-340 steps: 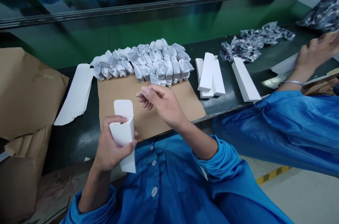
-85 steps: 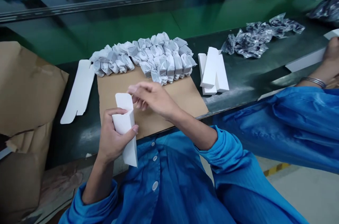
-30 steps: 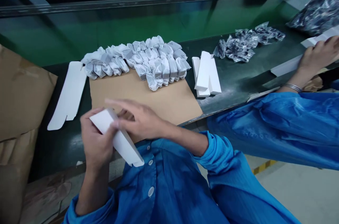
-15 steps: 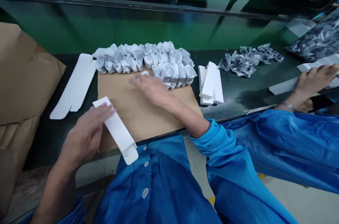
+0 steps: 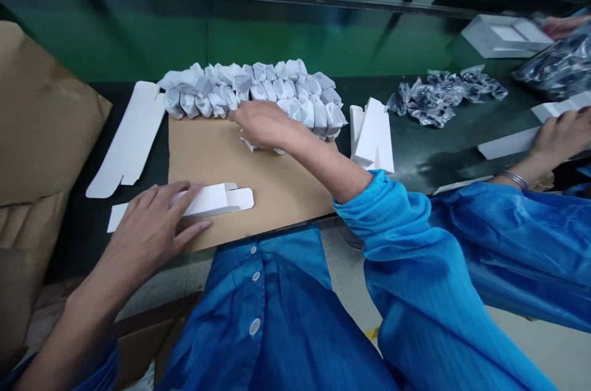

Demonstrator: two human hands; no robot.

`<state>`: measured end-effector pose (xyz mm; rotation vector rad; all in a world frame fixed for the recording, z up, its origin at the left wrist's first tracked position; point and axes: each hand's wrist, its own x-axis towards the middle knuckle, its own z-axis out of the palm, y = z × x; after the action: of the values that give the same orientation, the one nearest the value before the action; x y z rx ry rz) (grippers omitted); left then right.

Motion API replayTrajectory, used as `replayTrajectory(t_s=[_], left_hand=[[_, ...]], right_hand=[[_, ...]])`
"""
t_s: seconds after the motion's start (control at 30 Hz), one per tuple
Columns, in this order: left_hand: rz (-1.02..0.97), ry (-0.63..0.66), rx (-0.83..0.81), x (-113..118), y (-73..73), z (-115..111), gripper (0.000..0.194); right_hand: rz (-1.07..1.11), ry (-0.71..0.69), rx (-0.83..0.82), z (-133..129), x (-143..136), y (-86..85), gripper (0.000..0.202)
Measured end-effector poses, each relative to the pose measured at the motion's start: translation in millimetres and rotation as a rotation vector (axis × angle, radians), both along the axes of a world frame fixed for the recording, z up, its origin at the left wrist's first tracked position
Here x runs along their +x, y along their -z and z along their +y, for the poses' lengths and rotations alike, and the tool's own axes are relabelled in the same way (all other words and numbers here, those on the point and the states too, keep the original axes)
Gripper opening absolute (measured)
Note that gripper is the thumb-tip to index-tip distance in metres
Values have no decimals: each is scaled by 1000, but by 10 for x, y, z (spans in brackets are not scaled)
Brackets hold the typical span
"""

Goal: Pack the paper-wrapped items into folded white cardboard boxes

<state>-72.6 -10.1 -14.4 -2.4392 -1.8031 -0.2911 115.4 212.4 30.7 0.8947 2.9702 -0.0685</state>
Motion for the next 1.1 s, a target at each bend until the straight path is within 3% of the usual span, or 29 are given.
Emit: replayTrajectory(t_s=[0.13,0.23,0.37,0.47,0.53,0.6,0.73,0.83,0.97,1.1], left_hand=[[-46,125,-42,188,-13,119,59],[-29,213,-87,252,-4,170,47],[-81,286,-107,217,22,128,52],[-164,301,-96,190,32,94,47],[-194,281,-73,186,34,97,41],[-205,271,-53,192,35,113,36],[-234,322,-65,221,38,137,34],[-241,351,-82,239,51,131,30],[-254,336,-64,244,85,122,24],[-300,331,-7,237,107,112,25]], right_hand=[[-86,-15,-46,-64,-112,-62,26],[216,-41,-175,-290,-20,-78,39],[577,101,-329,-744,457,166,26],[595,290,-227,-1046,863,428,27],[583,367,-148,-1213,1033,494,33],[638,365,-178,-1344,1094,453,38],[721,167,-445,-1440,965,327,41],[637,72,-417,-1433,770,394,31],[567,139,-283,-1556,522,537,27],[836,257,-512,-1723,416,578,40]])
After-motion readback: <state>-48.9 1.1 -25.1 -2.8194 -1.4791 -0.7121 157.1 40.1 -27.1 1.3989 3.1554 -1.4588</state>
